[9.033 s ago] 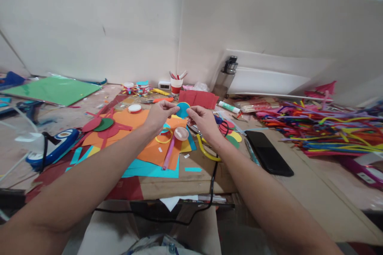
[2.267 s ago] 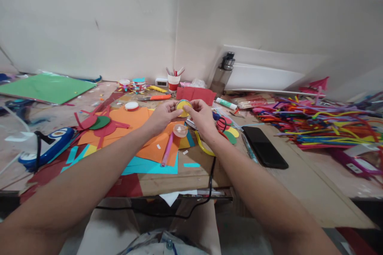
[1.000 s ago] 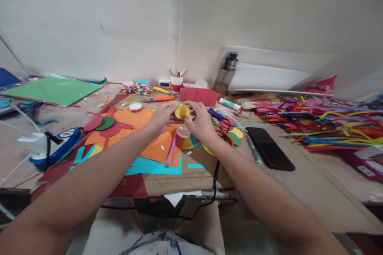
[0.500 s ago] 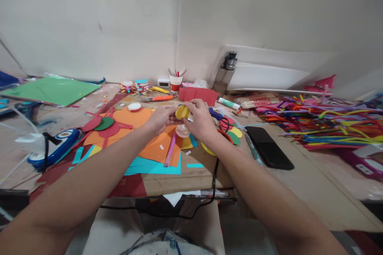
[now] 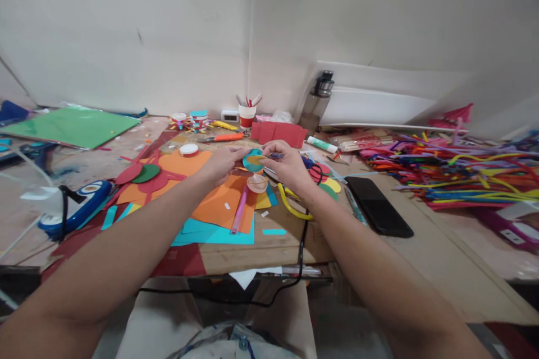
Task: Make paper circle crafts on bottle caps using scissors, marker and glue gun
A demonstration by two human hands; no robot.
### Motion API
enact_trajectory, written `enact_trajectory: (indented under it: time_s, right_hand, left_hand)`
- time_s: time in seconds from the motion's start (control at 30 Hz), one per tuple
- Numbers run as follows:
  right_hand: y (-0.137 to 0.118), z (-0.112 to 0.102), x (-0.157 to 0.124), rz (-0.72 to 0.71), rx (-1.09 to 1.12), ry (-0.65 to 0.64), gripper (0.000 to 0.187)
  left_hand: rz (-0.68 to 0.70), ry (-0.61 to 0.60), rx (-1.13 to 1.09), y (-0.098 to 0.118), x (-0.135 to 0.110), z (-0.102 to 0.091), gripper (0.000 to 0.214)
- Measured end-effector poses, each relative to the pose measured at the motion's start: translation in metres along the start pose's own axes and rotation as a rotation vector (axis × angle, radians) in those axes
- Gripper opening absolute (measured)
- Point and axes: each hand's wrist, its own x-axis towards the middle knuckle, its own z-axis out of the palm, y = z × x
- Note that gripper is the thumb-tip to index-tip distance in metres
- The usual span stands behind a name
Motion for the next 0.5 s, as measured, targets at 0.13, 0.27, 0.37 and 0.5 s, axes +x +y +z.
enact_trajectory:
  time_s: [0.13, 0.27, 0.37, 0.5]
  right_hand:
    - [0.002, -0.001, 0.001, 0.075, 0.2, 0.069, 0.024]
    - [0.002, -0.004, 0.001, 0.16, 0.219, 0.182, 0.027]
    - [0.002, -0.007, 0.001, 0.162, 0.151, 0.193, 0.029]
    - [0.006, -0.007, 0.001, 0.179, 0.051, 0.167, 0.019]
  left_hand:
    - [0.106, 0.129, 0.3, 0.003, 0.006, -0.014, 0.026]
    - [0.114, 0.205, 0.586, 0.01, 0.01, -0.033, 0.026]
    - [0.041, 0.151, 0.753, 0.013, 0.011, -0.043, 0.027]
    - [0.222, 0.247, 0.78, 0.015, 0.011, -0.041, 0.018]
